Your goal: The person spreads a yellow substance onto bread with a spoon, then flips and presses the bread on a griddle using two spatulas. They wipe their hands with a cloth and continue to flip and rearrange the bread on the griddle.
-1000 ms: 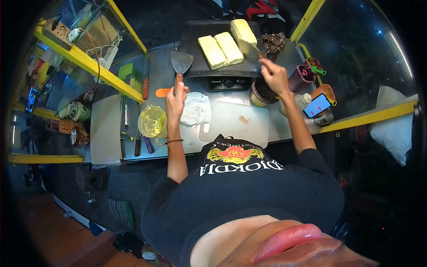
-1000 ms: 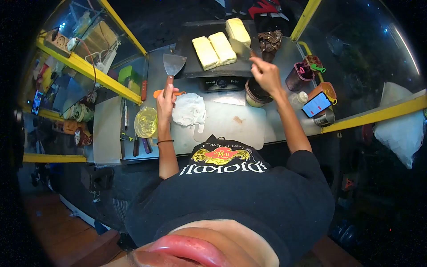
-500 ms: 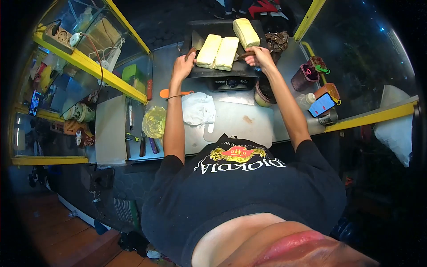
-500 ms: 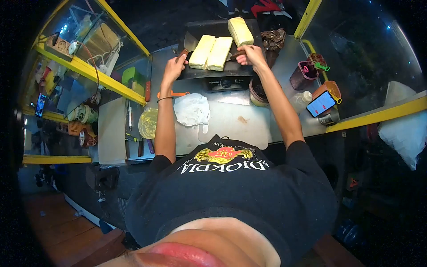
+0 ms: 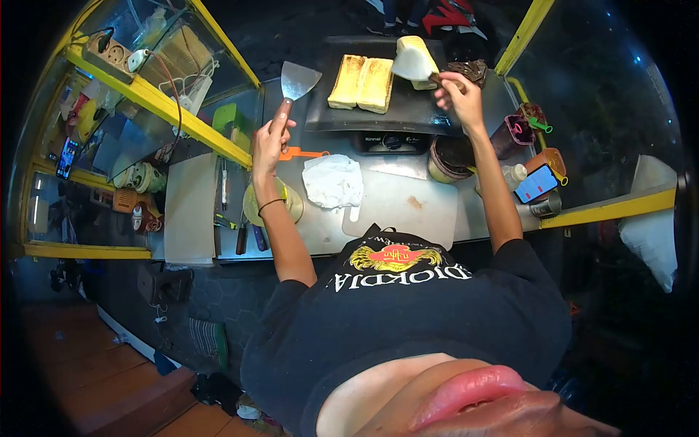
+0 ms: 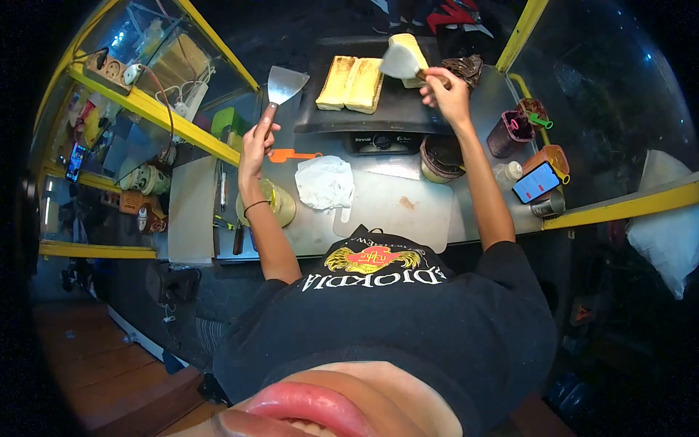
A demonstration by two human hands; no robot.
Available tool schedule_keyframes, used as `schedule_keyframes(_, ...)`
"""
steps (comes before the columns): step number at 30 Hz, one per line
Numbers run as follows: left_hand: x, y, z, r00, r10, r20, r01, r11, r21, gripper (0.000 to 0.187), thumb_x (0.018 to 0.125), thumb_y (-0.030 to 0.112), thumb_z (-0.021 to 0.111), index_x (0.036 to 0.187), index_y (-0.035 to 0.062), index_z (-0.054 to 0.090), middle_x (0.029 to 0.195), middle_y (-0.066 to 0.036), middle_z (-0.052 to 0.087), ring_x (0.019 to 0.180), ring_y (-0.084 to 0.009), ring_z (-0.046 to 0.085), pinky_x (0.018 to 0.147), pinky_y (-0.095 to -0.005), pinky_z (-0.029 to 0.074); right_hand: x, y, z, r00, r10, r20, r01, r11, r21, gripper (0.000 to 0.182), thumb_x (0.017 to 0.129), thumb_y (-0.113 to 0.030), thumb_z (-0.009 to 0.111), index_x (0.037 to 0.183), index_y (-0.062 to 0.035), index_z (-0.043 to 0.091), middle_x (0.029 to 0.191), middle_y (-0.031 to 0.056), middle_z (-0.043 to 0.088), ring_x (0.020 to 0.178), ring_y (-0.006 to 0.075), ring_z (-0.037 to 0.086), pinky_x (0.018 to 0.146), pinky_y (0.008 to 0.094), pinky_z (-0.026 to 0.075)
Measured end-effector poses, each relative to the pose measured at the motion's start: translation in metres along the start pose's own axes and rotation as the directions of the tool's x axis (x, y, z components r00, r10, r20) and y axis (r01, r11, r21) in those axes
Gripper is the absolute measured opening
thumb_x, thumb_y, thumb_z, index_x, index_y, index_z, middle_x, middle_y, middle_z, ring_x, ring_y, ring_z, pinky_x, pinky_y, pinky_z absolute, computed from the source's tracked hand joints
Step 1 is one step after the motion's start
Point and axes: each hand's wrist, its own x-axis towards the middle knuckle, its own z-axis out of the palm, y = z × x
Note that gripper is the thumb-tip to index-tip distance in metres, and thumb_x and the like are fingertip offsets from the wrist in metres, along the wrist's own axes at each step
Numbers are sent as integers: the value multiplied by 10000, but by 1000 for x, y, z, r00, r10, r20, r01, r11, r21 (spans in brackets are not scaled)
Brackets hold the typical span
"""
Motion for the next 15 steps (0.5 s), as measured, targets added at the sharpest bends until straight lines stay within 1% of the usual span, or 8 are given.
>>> schedule_keyframes(1, -3, -1, 0, 999, -16, -41, 21, 994, 107, 472, 972, 485, 566, 928, 26, 669, 599, 61, 399, 497, -30, 355, 461, -211, 313, -8, 0, -6, 999, 45, -6, -45, 999, -1, 190, 964, -123, 591, 1102, -25, 677, 768, 89, 699, 542, 112, 632, 473, 226, 471)
schedule_keyframes(2, -4, -6, 0, 999, -7, -36, 12, 993, 118, 476, 962, 488, 579, 911, 26, 681, 592, 56, 424, 491, -35, 380, 443, -219, 320, -20, -5, -10, 996, 88, -28, -90, 994, -59, 215, 968, -161, 583, 1086, -6, 673, 734, 106, 698, 522, 120, 631, 468, 228, 474)
schedule_keyframes(3, -5, -12, 0, 999, -11, -37, 16, 993, 117, 476, 962, 488, 579, 911, 26, 681, 592, 56, 424, 491, -35, 380, 443, -219, 320, -30, -8, -15, 995, 92, -27, -93, 994, -60, 215, 968, -161, 583, 1086, -6, 673, 734, 106, 698, 522, 120, 631, 468, 228, 474)
schedule_keyframes(5, -11, -13, 8, 1000, -14, -27, 18, 990, 139, 445, 975, 458, 569, 935, 25, 665, 593, 73, 397, 511, -33, 376, 456, -221, 309, -45, -11, -20, 968, 246, -50, -247, 969, -29, 247, 976, -199, 565, 1074, 0, 673, 724, 120, 699, 515, 130, 636, 460, 233, 480)
schedule_keyframes(6, -10, -16, 11, 999, -8, -37, 14, 986, 166, 440, 973, 459, 574, 922, 33, 673, 596, 76, 405, 514, -30, 382, 452, -215, 304, -50, -12, -20, 954, 291, -74, -293, 956, -25, 254, 977, -212, 558, 1065, -4, 672, 716, 131, 700, 507, 138, 636, 452, 236, 482)
schedule_keyframes(10, 22, -27, 24, 998, 53, -20, -50, 988, 147, 423, 966, 459, 589, 916, 50, 687, 622, 76, 443, 529, -32, 390, 463, -220, 304, -48, -6, -9, 930, 360, -76, -362, 932, -18, 257, 968, -221, 552, 1051, -8, 670, 719, 132, 702, 505, 144, 637, 449, 240, 482)
schedule_keyframes(13, 60, -31, 43, 1000, 15, 5, -16, 994, 112, 444, 961, 444, 594, 884, 16, 681, 599, 54, 482, 489, -46, 412, 435, -234, 314, -16, 21, 18, 920, 383, -82, -379, 924, 58, 292, 953, -254, 529, 1048, -11, 660, 744, 148, 709, 549, 157, 660, 484, 253, 515)
schedule_keyframes(15, 86, -28, 59, 993, -27, 114, 20, 998, 67, 426, 970, 428, 585, 901, 17, 673, 632, 56, 492, 493, -48, 407, 459, -224, 332, 11, 26, 46, 893, 449, -18, -446, 891, 87, 306, 974, -247, 527, 1095, 7, 648, 814, 163, 718, 626, 179, 690, 540, 261, 546)
